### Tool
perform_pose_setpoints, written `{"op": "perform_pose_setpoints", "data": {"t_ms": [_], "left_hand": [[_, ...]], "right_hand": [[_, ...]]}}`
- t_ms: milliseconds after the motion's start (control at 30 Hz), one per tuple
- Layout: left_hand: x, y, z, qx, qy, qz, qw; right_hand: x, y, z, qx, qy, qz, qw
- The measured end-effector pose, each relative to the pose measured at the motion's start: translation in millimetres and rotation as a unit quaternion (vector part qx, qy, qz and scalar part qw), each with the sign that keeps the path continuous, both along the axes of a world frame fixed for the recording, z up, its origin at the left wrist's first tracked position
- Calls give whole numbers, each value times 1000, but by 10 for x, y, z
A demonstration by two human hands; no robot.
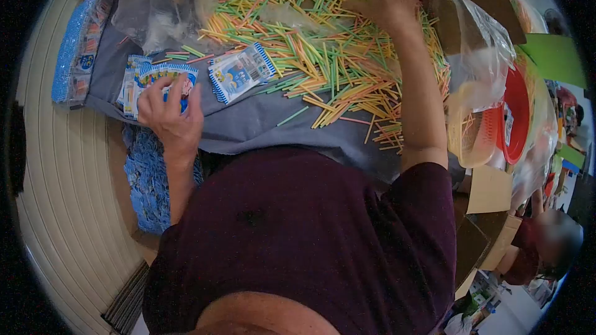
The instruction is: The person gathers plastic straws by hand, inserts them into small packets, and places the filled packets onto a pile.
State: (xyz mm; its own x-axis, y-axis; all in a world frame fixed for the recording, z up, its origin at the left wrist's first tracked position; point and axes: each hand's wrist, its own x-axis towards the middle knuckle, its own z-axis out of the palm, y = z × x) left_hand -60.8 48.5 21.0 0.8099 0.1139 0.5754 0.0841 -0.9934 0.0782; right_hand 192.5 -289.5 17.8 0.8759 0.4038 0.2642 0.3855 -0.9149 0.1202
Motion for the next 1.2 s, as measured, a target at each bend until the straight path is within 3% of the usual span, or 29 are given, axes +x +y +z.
{"op": "perform_pose_setpoints", "data": {"t_ms": [33, 67, 133, 267, 333, 367, 433, 533, 667, 767, 833, 867, 933, 967, 1033, 1067, 1133, 1167, 1200], "left_hand": [[29, -86, 48, -20, 16, -75, 997], [65, -178, 46, -18, 15, -74, 997], [164, -323, 2, -106, 125, -194, 967], [270, -402, -191, -112, 136, -228, 958], [234, -422, -235, -86, 114, -222, 964], [224, -429, -280, -87, 113, -220, 965], [230, -436, -351, -34, 58, -229, 971], [241, -426, -370, -48, 13, -236, 971], [255, -411, -374, -70, 9, -251, 965], [245, -404, -267, -98, 69, -243, 963], [271, -423, -232, -135, 76, -232, 960], [283, -402, -234, -135, 74, -229, 961], [314, -359, -253, -151, 68, -241, 956], [336, -339, -261, -153, 66, -237, 957], [375, -309, -287, -149, -39, -240, 959], [377, -302, -312, -150, -37, -241, 958], [377, -297, -365, -136, -31, -266, 954], [364, -311, -369, -135, -30, -271, 953], [335, -330, -362, -142, 3, -258, 956]], "right_hand": [[59, 87, 19, -83, 12, -64, 994], [166, 138, 39, -82, 11, -62, 995], [336, 233, 77, -74, 213, -141, 964], [250, 290, -49, -59, 112, -123, 984], [433, 166, -194, -27, 199, -48, 978], [486, 101, -228, -29, 198, -46, 979], [546, 53, -214, 0, 221, 62, 973], [595, 18, -293, 81, 224, 81, 968], [783, 14, -430, 90, 248, 19, 964], [504, 351, 3, 46, 251, -33, 966], [514, 439, 96, -31, 314, -58, 947], [584, 378, -27, -32, 313, -55, 948], [830, 36, -451, -24, 87, 28, 996], [918, -146, -499, -26, 86, 32, 995], [1016, -430, -549, 111, 217, 23, 970], [1000, -482, -651, 110, 218, 21, 969], [785, -521, -697, 220, 18, 108, 969], [679, -505, -631, 221, 18, 103, 970], [441, -264, -327, 121, 69, 9, 990]]}}
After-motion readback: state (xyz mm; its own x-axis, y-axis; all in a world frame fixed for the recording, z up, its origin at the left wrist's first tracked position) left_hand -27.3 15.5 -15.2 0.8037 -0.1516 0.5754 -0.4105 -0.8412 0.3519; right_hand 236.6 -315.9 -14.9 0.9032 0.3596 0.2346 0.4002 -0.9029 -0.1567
